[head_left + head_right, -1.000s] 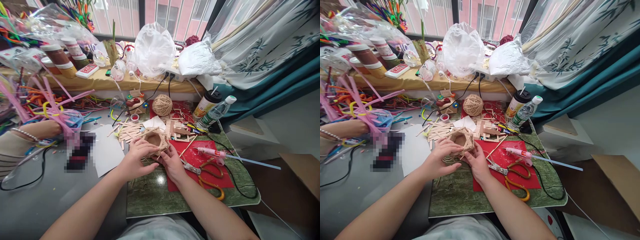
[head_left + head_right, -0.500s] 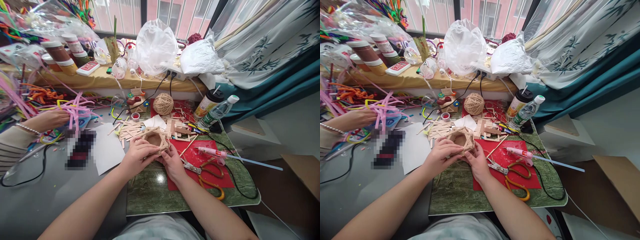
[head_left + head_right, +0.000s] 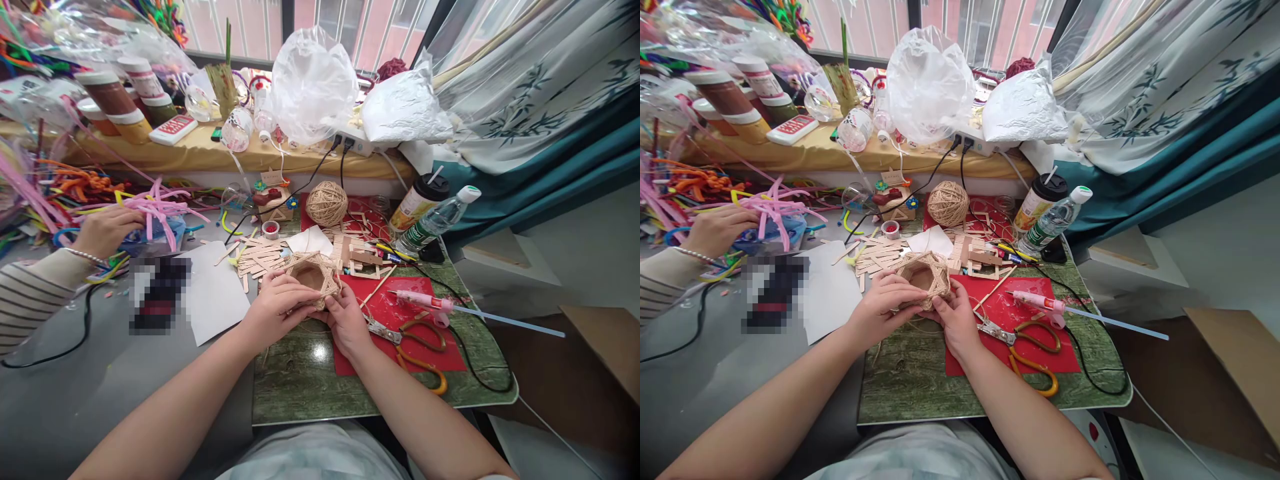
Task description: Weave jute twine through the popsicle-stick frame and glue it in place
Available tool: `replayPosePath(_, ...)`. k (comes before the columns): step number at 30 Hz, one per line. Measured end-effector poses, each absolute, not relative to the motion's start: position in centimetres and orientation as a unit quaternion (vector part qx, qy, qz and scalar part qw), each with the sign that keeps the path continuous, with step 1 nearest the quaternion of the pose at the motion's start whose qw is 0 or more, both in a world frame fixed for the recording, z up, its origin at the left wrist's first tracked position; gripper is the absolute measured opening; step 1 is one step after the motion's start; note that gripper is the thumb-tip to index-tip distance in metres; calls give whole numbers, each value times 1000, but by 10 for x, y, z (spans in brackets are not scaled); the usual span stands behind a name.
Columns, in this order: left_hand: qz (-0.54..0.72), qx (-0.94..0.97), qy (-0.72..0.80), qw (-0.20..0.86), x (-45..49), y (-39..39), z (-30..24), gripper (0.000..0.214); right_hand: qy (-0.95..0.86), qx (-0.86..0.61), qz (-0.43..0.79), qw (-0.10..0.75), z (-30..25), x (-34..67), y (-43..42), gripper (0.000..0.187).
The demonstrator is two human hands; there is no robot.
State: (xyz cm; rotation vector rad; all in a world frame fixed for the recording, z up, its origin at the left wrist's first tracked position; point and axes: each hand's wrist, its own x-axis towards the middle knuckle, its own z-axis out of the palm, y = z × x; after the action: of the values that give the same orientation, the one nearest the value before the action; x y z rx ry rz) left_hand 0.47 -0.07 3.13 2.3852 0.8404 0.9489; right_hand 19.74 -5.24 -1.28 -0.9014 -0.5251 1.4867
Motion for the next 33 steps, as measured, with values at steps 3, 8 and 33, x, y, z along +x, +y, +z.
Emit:
replayPosePath(3, 344, 856, 305, 236, 6, -1, 31, 17, -228, -394, 639, 620, -14, 197, -52, 61)
replayPosePath(8, 338, 848, 311, 264, 6, 0, 30, 19, -227, -402, 632, 622, -17, 197, -52, 61)
replayPosePath(33, 385, 807, 295, 338, 5, -2, 31, 33, -265, -423, 618, 608, -26, 199, -53, 61)
